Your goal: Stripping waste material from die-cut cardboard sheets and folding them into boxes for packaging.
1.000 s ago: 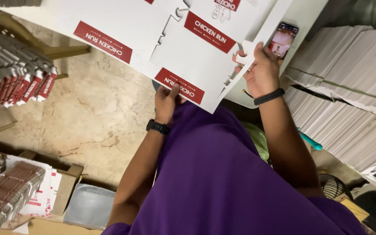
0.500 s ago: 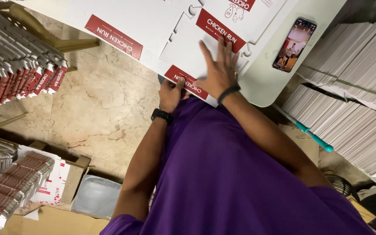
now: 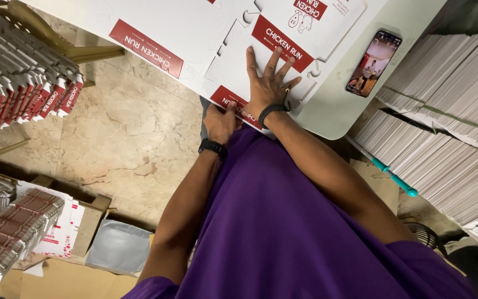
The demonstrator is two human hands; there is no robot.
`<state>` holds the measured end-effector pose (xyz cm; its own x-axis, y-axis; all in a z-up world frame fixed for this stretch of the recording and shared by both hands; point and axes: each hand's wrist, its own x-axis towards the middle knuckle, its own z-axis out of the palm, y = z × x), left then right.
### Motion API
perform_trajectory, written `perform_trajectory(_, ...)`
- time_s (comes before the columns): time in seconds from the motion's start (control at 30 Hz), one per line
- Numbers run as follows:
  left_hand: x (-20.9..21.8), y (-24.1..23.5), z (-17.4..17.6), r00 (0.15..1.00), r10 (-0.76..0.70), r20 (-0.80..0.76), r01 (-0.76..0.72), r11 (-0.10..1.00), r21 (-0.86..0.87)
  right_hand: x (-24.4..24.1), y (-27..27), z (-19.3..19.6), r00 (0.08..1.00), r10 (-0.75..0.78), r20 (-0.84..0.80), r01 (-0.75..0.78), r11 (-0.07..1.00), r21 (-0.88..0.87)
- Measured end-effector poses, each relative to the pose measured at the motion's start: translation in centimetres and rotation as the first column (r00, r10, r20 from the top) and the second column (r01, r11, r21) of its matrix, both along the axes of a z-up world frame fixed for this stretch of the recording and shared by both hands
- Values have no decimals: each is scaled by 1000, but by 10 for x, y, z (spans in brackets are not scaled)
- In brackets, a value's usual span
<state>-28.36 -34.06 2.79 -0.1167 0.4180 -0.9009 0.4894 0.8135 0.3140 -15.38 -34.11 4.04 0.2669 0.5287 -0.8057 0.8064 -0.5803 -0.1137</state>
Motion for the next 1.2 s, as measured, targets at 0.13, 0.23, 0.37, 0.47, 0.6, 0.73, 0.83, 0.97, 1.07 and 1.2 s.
perform_trajectory(0.13, 1, 2, 0, 986, -134, -96, 132, 991, -24, -1, 1, -2, 1000, -18, 14, 18, 1000, 11)
perform_trajectory(0.23, 1, -2, 2, 997, -45, -64, 42, 998, -43, -2, -1, -2, 1000, -11, 13, 11, 1000, -2)
perform_trajectory(0.37, -8, 2, 0, 994, -77, 80, 78, 997, -4, 1, -1, -4, 1000, 11, 20, -11, 1000, 11)
perform_trajectory(0.47, -10, 6, 5, 980, -98, 175, 103, 995, -16, 1, 0, -1, 1000, 11, 14, -11, 1000, -6)
perform_trajectory(0.6, -16, 1, 29, 971, -3, 238, 13, 999, -40, -3, 2, 8, 999, -47, -5, 47, 999, 7)
perform_trajectory(0.73, -20, 0, 9, 957, 6, 290, 2, 1000, -27, -1, -1, 3, 998, -65, 8, 65, 997, 30)
perform_trajectory(0.83, -20, 7, 1, 959, 74, 272, -55, 996, -75, 1, -3, 0, 1000, -19, -14, 20, 999, 46)
perform_trajectory(0.97, -26, 19, 8, 954, -26, 300, 35, 999, -25, 3, -2, 2, 998, -62, -20, 63, 996, 68)
perform_trajectory(1.07, -44, 29, -24, 947, 44, 319, -39, 999, -22, -5, 7, -2, 982, -183, -33, 186, 970, 157)
perform_trajectory(1.2, -41, 48, 0, 933, 11, 360, -49, 994, 96, -24, 30, 7, 967, -254, -37, 256, 952, 169)
